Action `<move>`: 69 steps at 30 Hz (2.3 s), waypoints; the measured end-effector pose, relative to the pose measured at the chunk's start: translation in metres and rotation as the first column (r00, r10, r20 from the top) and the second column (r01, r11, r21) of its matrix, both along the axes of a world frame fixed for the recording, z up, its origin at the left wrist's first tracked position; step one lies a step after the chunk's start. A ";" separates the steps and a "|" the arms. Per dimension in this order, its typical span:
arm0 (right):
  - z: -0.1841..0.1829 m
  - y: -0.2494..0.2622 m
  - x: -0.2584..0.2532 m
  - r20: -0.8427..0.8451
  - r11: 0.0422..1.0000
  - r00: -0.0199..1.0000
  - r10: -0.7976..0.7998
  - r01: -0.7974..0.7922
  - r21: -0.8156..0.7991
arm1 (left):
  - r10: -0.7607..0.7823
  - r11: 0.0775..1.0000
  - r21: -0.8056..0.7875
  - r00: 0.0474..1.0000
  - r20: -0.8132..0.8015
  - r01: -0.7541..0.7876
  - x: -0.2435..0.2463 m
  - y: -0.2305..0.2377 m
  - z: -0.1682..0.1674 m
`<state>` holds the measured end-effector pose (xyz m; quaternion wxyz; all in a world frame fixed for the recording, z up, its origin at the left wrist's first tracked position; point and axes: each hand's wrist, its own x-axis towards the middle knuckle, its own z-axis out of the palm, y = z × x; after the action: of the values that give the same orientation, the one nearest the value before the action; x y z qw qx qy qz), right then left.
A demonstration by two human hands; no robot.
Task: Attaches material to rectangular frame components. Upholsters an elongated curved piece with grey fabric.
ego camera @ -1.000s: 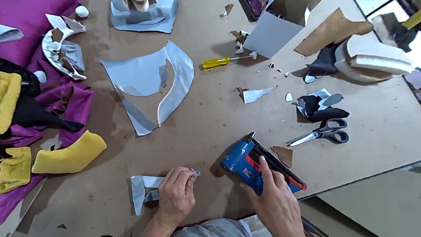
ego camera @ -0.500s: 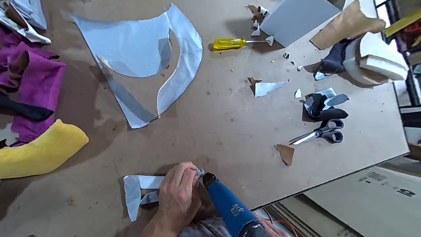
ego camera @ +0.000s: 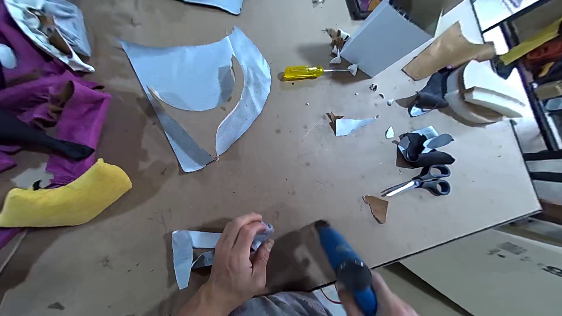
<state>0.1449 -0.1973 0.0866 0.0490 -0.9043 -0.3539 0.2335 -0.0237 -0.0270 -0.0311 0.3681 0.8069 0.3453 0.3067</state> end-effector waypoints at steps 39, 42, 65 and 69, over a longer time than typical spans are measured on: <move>-0.005 0.072 -0.028 -0.586 0.703 0.674 0.451 0.136 0.698 | 0.358 0.911 -0.373 0.793 0.493 -0.179 0.009 -0.003 0.102; -0.006 0.089 -0.010 -0.531 0.533 0.634 0.563 0.213 0.819 | 0.137 0.990 -0.058 0.955 0.264 -0.126 -0.005 -0.007 0.102; -0.029 0.102 -0.034 -0.649 0.563 0.709 0.276 0.428 0.707 | 0.227 0.773 -0.614 0.834 0.503 0.161 0.015 -0.029 0.094; -0.025 0.084 -0.028 -0.462 0.375 0.802 0.379 0.323 0.869 | 0.194 0.522 -0.756 0.808 0.556 0.395 0.014 -0.037 0.116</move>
<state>0.1172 -0.1134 0.0620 0.6500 -0.5867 -0.4030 0.2663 -0.0102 -0.0644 0.0847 0.8161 0.4096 0.2701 0.3055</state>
